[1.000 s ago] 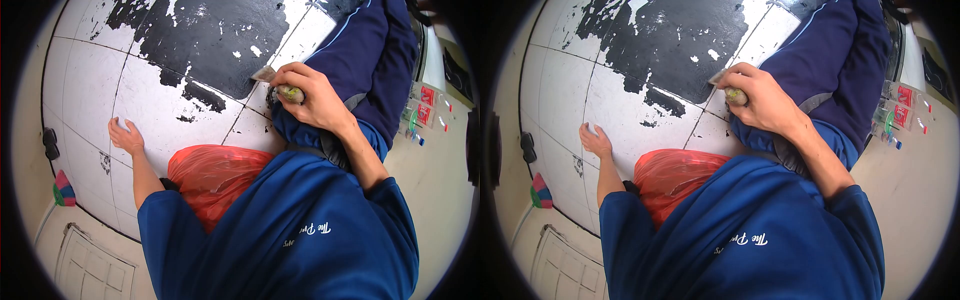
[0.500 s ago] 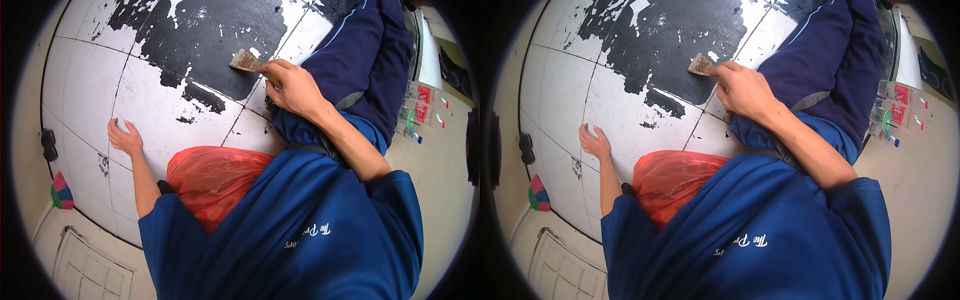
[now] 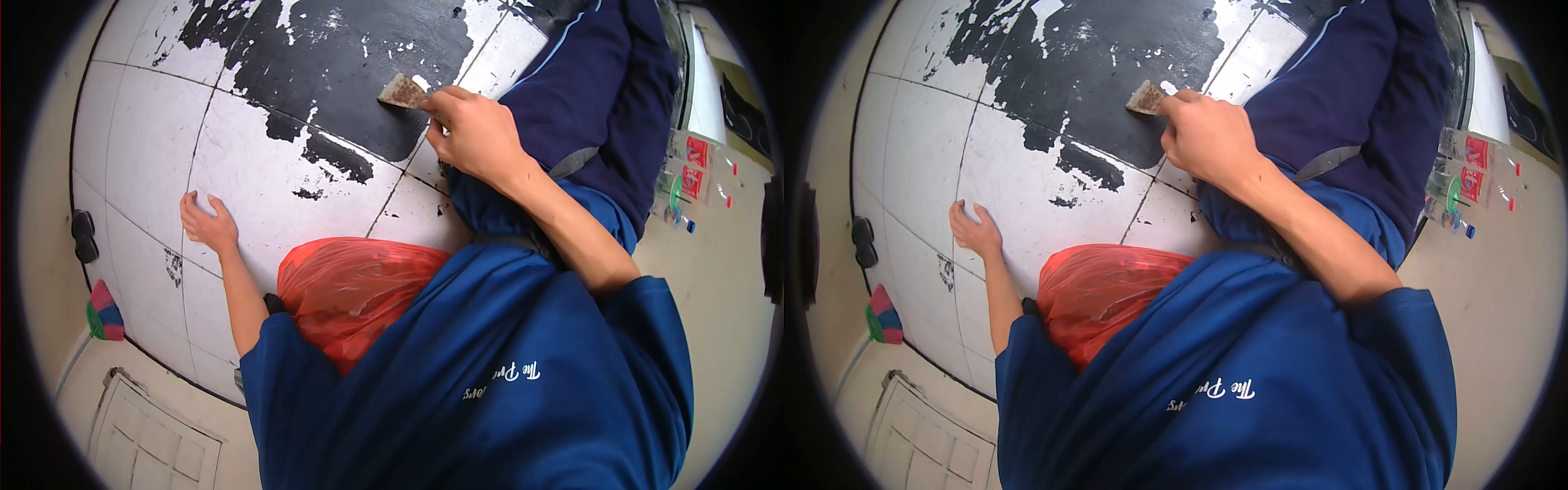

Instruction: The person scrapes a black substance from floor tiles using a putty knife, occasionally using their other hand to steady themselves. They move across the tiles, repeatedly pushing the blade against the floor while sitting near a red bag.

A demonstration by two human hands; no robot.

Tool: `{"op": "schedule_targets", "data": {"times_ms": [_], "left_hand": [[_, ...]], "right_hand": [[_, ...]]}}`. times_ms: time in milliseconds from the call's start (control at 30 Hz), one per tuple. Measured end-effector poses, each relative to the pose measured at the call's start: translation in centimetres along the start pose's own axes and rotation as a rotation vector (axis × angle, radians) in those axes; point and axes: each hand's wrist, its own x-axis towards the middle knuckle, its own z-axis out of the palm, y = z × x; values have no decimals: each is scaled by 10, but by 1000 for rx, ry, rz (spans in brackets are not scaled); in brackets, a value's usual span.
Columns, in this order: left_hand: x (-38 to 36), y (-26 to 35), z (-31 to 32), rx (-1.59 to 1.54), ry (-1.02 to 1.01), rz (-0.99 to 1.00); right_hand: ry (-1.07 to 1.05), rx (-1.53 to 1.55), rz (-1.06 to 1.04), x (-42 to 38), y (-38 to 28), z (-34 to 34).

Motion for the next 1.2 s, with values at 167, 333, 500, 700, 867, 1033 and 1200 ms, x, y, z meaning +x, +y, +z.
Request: {"op": "schedule_targets", "data": {"times_ms": [167,333,500,700,867,1033,1200], "left_hand": [[0,1,0,1,8,-19],[0,2,2,26,21,-3],[0,-2,1,-3,24,-5],[-3,-4,-1,24,14,-11],[0,-5,4,39,35,-2],[2,-2,1,41,41,4],[5,4,1,7,56,29]], "right_hand": [[-33,-43,36,2,-6,-11],[16,-92,6,-2,-7,-9],[-4,-100,55,1,-11,-9],[36,7,38,-6,-3,-9],[41,-88,13,0,-5,-8],[30,-63,42,-2,-5,-4],[-2,-75,86,-1,-3,-9]]}}
